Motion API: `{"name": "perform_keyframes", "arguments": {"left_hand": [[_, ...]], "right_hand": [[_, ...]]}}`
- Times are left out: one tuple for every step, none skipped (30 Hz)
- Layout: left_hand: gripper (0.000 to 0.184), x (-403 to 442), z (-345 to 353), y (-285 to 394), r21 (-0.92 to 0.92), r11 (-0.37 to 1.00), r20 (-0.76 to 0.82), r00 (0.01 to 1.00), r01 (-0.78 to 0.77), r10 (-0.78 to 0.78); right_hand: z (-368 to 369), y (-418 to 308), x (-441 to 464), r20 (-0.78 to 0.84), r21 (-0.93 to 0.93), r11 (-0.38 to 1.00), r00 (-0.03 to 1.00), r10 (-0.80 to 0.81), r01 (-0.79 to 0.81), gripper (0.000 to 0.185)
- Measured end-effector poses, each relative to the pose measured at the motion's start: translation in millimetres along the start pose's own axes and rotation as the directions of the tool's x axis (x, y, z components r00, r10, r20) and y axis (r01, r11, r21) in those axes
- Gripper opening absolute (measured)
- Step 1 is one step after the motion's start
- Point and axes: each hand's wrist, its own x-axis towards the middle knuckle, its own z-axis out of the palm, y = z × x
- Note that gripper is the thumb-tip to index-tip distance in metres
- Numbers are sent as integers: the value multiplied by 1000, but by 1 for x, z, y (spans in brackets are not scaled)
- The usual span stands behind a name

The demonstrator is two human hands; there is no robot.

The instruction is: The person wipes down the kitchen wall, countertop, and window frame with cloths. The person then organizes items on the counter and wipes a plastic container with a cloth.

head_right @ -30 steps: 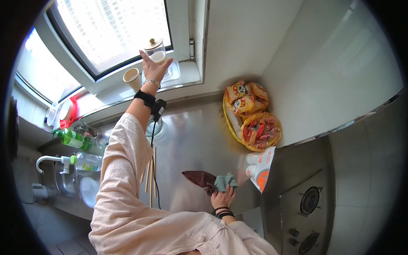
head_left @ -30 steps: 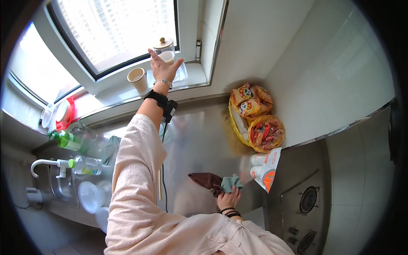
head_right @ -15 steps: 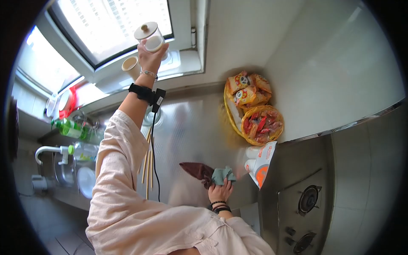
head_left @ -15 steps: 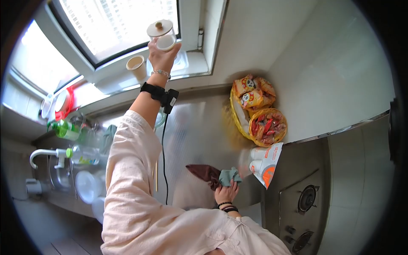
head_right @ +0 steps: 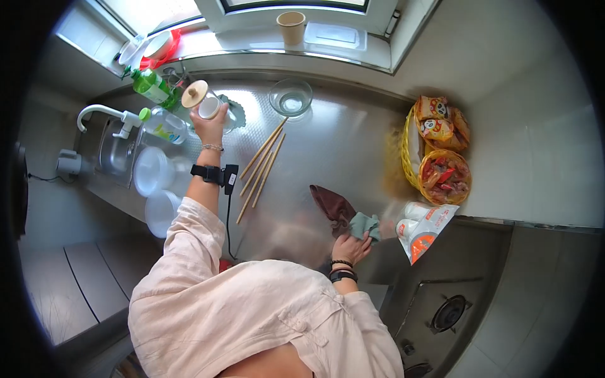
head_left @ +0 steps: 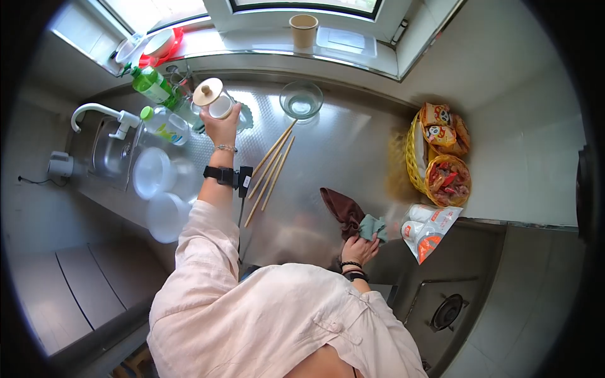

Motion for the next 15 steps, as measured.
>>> {"name": "perform_keyframes", "arguments": {"left_hand": [[75,-3,-6,-7,108,991,-43,997,73,-69],[75,-6,-10,-15,112,991,-52,996,79,-74],[75,-7,-12,-22,140,989,-42,998,55,-50],[76,-10,-14,-30,167,985,-29,999,31,-26],[77,-12,-14,-36,173,984,-51,998,47,-39],[77,-14,-15,-41,171,984,-52,998,49,-41],[77,-15,-14,-47,216,975,-86,996,41,-23],[78,-18,-13,-52,260,965,-115,993,36,-6],[79,-21,-13,-57,247,964,-105,992,100,-76],[79,-25,-11,-62,240,966,-98,993,94,-73],[79,-29,-11,-63,259,957,-140,985,131,-97],[80,-32,-11,-63,278,947,-182,977,163,-115],[82,-34,-12,-63,257,951,-174,976,173,-131],[82,-36,-12,-63,256,954,-161,980,158,-119],[85,-39,-11,-63,241,958,-177,978,154,-112]], "right_hand": [[1,0,0,-7,-8,1000,1000,9,-9,36],[2,-1,0,-12,-17,1000,1000,17,-17,37],[2,-1,-1,-8,-20,1000,1000,17,-17,37],[2,-1,-1,-7,-22,1000,1000,8,-9,37],[2,0,-1,-13,-18,1000,1000,7,-7,37],[3,0,-1,-21,-14,1000,1000,11,-11,37],[4,-1,-1,-26,-15,1000,1000,13,-14,37],[4,0,-2,-18,-19,1000,1000,16,-16,36],[5,0,0,-11,-21,1000,1000,19,-19,36],[4,1,1,-17,-21,999,999,29,-29,36],[3,1,1,-22,-12,1000,1000,22,-22,35],[3,-1,0,-26,1,1000,1000,17,-17,35],[4,-1,-1,-25,8,999,999,34,-34,35],[5,-1,-1,-62,15,1000,998,19,-18,35],[6,0,-1,-100,20,1000,995,3,-1,35]]}}
